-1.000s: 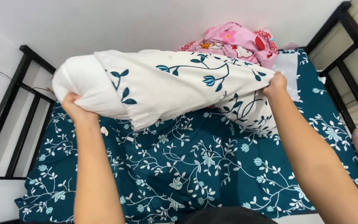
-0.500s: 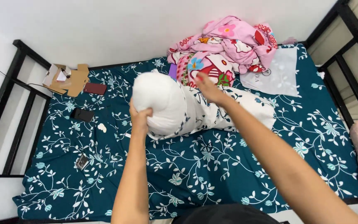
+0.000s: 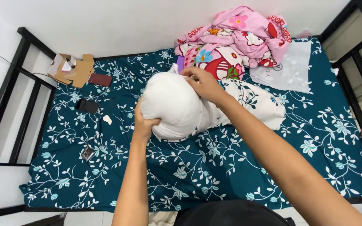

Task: Replacing the pillowcase on a pillow and then on a bolster on a bed.

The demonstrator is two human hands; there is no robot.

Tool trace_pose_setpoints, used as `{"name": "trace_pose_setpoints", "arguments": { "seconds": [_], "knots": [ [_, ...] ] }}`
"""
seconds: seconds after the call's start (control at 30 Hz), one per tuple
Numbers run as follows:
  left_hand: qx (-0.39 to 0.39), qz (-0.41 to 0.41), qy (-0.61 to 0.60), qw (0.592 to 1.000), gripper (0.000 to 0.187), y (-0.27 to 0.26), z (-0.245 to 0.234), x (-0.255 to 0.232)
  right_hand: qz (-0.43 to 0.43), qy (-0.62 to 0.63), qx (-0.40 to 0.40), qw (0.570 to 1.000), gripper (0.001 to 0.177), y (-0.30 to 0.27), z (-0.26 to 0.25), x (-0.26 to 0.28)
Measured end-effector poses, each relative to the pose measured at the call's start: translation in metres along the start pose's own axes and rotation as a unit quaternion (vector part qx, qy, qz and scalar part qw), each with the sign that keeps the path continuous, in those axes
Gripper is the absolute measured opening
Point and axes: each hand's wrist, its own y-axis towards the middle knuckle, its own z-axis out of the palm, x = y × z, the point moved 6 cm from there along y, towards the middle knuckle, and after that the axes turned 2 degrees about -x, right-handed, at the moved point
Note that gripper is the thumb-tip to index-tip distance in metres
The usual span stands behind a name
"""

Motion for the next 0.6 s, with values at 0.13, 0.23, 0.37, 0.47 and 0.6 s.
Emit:
{"name": "trace_pose_setpoints", "arguments": {
  "seconds": [0.13,0.23,0.37,0.47,0.6],
  "knots": [
    [0.076,0.08,0.07,0.991,0.083,-0.015,0.009,0.002,-0.008,-0.138,-0.032,0.99,0.03,-0.02,-0.022,-0.036],
    [0.063,0.121,0.01,0.991,0.053,-0.024,0.019,-0.022,-0.024,-0.276,-0.067,0.959,0.041,-0.053,-0.041,-0.086],
    [-0.129,0.08,-0.161,0.975,0.077,-0.021,0.033,-0.08,0.113,-0.361,-0.037,0.925,0.034,-0.085,-0.064,-0.147],
    [-0.186,0.052,-0.181,0.964,0.076,-0.008,0.032,-0.08,0.157,-0.354,-0.053,0.92,0.02,-0.098,-0.063,-0.19],
    [-0.221,0.054,-0.266,0.937,0.041,0.037,-0.015,-0.021,0.011,-0.27,-0.133,0.953,0.036,-0.097,-0.049,-0.162]
  ]
}}
